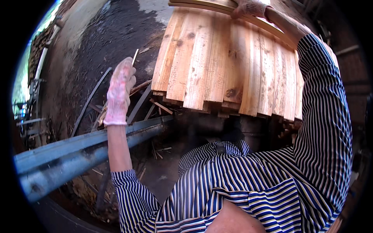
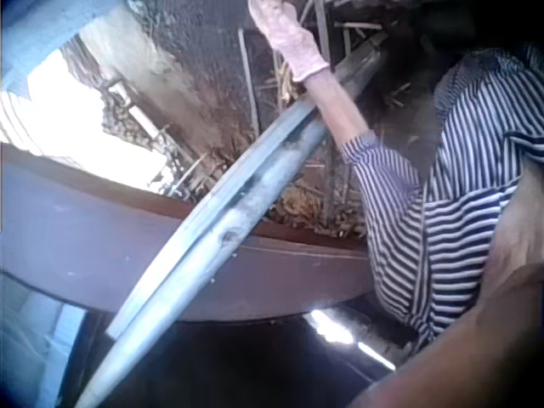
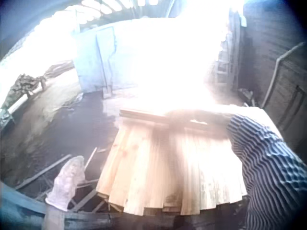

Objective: The person stacks wooden planks and boards in a lumber yard. They pick up pieces of wood from a large pile and arrange them into a neat stack on a pallet, occasionally adjusting the alignment of the boards.

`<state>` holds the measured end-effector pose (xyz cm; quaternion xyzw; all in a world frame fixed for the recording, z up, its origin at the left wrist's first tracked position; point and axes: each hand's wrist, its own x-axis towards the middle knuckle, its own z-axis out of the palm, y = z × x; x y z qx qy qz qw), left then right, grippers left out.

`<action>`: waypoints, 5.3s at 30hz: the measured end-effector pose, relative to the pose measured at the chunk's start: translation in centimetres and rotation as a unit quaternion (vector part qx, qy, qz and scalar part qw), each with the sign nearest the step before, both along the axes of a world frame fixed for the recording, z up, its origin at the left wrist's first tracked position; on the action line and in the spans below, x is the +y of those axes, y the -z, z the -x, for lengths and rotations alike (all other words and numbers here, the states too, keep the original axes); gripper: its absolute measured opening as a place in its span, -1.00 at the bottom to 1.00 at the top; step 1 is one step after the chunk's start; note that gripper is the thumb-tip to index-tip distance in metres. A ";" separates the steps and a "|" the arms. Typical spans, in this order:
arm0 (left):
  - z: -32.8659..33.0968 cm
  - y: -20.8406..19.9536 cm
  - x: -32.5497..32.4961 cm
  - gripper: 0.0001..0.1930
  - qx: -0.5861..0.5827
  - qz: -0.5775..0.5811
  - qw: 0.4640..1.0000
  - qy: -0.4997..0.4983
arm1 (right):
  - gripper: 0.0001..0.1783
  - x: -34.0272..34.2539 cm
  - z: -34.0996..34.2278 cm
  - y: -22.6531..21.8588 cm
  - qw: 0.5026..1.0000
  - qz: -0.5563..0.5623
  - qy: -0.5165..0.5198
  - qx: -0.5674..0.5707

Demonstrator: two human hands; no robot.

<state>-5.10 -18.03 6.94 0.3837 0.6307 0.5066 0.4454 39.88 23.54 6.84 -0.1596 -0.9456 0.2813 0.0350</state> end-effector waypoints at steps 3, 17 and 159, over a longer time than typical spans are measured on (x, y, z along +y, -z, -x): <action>0.3 1.2 9.1 -0.08 0.028 0.102 0.990 0.098 | -0.57 -10.3 -3.5 -4.7 0.989 0.076 0.104 0.074; -6.1 5.4 20.8 -0.30 -0.140 0.190 0.938 0.254 | -0.23 -58.6 -9.7 1.2 0.310 0.396 0.663 0.554; -9.0 4.0 16.0 -0.27 -0.209 0.177 0.943 0.190 | -0.43 -52.7 -37.8 14.5 0.133 0.106 0.773 0.611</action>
